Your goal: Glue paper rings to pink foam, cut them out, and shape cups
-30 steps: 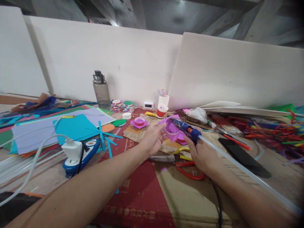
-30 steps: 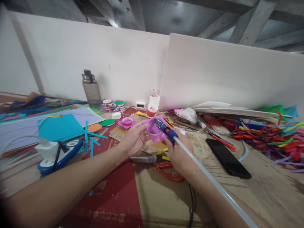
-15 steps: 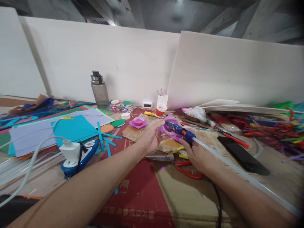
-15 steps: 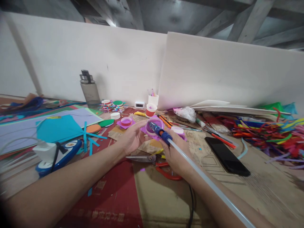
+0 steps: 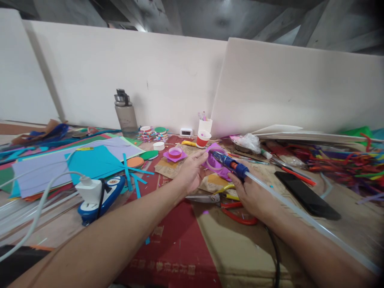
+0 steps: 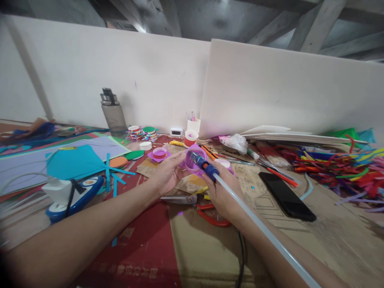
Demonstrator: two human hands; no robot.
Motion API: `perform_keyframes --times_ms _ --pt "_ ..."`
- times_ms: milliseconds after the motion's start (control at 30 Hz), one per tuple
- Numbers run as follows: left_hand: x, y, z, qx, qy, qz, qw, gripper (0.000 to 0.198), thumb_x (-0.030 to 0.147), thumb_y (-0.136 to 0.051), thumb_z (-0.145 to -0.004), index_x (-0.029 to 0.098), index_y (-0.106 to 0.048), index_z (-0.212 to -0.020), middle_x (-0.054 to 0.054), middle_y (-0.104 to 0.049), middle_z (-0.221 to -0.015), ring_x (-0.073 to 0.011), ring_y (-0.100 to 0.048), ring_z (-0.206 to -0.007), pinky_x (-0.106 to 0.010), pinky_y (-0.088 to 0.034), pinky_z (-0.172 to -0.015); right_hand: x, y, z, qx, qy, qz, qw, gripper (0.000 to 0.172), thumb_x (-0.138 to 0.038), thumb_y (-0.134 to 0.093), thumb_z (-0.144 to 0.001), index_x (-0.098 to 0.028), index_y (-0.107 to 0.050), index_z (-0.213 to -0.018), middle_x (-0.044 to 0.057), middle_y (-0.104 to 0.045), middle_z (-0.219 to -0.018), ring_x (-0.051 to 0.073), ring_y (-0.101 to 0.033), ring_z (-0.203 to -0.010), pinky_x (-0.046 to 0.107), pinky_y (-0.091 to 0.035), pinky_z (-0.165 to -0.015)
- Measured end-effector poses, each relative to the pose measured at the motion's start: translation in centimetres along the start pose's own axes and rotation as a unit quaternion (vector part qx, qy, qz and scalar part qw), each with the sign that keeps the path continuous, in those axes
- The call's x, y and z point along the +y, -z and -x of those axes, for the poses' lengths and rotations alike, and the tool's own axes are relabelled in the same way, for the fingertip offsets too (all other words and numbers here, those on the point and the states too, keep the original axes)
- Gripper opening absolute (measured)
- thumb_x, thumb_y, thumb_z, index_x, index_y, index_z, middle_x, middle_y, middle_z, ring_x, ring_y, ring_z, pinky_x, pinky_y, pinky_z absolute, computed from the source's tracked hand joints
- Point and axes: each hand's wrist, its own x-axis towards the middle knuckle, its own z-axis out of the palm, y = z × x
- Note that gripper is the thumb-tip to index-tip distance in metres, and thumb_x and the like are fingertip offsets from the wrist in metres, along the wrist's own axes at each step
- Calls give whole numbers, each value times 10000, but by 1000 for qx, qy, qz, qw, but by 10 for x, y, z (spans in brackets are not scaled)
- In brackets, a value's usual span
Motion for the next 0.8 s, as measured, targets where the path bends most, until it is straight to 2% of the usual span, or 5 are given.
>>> perform_keyframes --times_ms 167,333,567,800 --pt "-2 1 0 -10 -16 9 1000 183 167 -631 -785 117 -662 -958 -58 -685 -872 -136 -633 -724 -287 -552 -686 -2 3 -2 -15 -19 6 1000 274 -357 -386 -906 -180 -590 -952 115 -669 -861 250 -631 -767 345 -480 -653" --pt "1 -3 3 -1 -19 23 1000 171 130 -593 -799 111 -643 -961 -72 -681 -886 -133 -635 -713 -289 -555 -679 2 0 -1 9 -42 13 999 274 -350 -418 -885 -169 -577 -1016 127 -664 -917 259 -625 -791 358 -476 -674" --pt "3 -2 2 -18 13 23 999 224 74 -580 -768 140 -625 -977 -67 -700 -915 -147 -665 -715 -316 -563 -713 4 -2 -1 -5 -10 9 1000 253 -390 -437 -894 -194 -575 -973 112 -667 -883 259 -626 -769 360 -474 -653" --pt "3 1 0 -35 5 26 999 269 58 -588 -760 144 -641 -1010 -64 -707 -960 -142 -672 -759 -348 -542 -826 10 -7 0 -2 44 -39 998 222 -373 -464 -897 -222 -529 -1046 83 -666 -942 235 -629 -845 349 -493 -730"
